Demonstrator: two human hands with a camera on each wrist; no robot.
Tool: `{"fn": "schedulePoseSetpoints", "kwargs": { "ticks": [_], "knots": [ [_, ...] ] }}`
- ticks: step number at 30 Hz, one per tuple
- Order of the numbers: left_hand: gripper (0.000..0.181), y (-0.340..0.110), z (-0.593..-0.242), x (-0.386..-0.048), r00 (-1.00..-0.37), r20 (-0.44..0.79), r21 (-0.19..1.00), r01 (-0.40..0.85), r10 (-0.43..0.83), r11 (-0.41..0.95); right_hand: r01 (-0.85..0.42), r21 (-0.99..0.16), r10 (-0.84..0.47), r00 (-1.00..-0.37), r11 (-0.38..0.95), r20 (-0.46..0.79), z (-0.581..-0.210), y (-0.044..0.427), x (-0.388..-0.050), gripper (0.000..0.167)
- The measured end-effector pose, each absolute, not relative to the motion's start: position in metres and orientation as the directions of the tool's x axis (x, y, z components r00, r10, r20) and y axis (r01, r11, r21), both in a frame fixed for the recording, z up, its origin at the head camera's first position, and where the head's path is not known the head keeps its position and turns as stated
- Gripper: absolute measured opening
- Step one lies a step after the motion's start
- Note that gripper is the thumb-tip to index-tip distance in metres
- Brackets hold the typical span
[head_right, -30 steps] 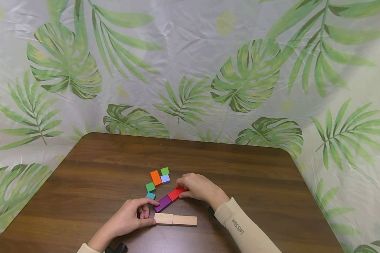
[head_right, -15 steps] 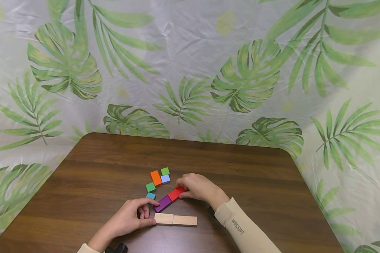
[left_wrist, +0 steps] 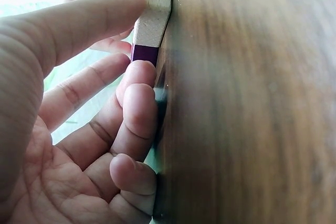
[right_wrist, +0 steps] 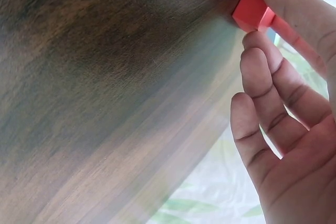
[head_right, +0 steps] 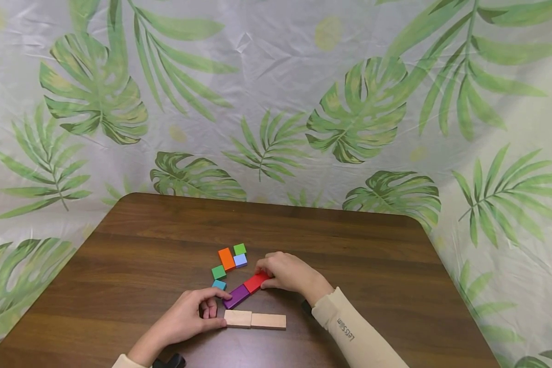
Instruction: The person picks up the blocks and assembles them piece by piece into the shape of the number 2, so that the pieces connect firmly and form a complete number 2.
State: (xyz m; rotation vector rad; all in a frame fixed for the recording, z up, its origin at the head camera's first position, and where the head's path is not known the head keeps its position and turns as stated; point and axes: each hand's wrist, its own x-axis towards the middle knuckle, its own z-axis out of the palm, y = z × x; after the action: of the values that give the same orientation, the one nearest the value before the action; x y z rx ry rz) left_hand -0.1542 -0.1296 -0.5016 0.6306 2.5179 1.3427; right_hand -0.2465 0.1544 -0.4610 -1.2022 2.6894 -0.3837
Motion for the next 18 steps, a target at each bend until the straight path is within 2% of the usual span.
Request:
{"fn": "schedulePoseSetpoints", "kwargs": {
  "ticks": [18],
  "knots": [
    [0.04, -0.1305, -0.503, -0.1544, -0.882, 0.023, 0.828, 0.281, 0.471, 0.486, -0.692, -0.332, -0.745, -0.665, 0.641, -0.049, -0.4583, 0.155, -0.2468, 0.025]
  ]
}}
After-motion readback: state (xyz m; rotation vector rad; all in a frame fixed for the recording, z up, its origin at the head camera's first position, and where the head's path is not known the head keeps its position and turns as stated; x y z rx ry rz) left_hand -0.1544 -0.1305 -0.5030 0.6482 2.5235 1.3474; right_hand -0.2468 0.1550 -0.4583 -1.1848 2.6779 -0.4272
